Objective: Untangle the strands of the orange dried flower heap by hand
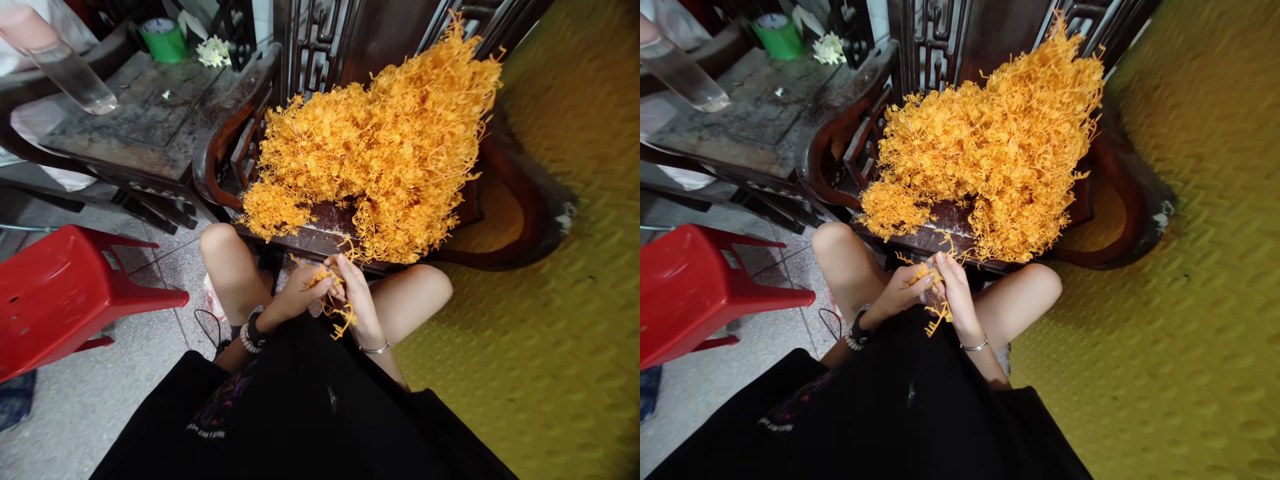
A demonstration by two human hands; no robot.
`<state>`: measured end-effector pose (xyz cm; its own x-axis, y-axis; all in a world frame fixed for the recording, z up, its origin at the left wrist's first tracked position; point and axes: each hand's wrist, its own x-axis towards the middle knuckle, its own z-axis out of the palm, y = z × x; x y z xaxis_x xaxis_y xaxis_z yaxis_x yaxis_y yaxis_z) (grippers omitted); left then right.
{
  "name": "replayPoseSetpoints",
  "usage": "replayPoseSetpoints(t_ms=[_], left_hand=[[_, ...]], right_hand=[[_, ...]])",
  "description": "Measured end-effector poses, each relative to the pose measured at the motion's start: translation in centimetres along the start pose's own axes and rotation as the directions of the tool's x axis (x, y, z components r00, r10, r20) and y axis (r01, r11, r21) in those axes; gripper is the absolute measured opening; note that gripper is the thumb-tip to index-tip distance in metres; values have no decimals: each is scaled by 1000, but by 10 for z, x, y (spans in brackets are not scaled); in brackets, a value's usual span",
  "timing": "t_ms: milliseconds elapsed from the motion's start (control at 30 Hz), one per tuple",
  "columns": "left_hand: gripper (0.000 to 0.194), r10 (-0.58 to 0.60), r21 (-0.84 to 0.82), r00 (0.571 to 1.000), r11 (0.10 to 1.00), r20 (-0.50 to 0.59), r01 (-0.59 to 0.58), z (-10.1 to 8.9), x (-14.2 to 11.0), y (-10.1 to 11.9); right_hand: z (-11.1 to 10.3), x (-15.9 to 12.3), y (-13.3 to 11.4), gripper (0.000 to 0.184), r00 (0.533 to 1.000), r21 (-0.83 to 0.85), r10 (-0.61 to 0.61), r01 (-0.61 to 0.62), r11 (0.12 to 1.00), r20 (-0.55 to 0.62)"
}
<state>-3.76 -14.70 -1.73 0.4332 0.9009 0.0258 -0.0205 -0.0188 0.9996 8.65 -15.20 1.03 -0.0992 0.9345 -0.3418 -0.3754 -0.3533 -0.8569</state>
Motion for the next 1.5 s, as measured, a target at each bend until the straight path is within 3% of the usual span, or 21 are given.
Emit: replayPoseSetpoints(t_ms=[100,267,400,500,633,1000,1200,1500], left_hand=[[35,-99,-233,993,969,-59,83,0,0,-6],[37,-191,-420,977,897,-91,137,-1,1,-2],[39,-273,-646,960,722,62,248,1,1,4],[44,-218,-748,960,604,175,274,5,-2,6],[45,-155,-794,953,526,261,303,9,-5,8],[46,-154,-816,955,496,253,296,9,-3,17],[37,-71,-858,991,495,116,136,3,4,28],[42,-129,-854,990,507,58,116,1,4,46]], right_hand=[[-7,0,0,36,998,-67,17,-12,998,62],[-17,-2,-1,41,983,-178,-38,70,982,179],[-17,-6,-2,41,956,-56,-27,46,997,292],[-10,-9,0,46,933,98,-38,3,995,359],[-4,-12,4,49,917,203,-37,-49,978,398],[0,-4,-1,55,908,273,-29,-95,957,417],[14,7,-10,56,888,299,-126,-14,954,443],[25,11,-21,57,868,331,-167,3,944,468]])
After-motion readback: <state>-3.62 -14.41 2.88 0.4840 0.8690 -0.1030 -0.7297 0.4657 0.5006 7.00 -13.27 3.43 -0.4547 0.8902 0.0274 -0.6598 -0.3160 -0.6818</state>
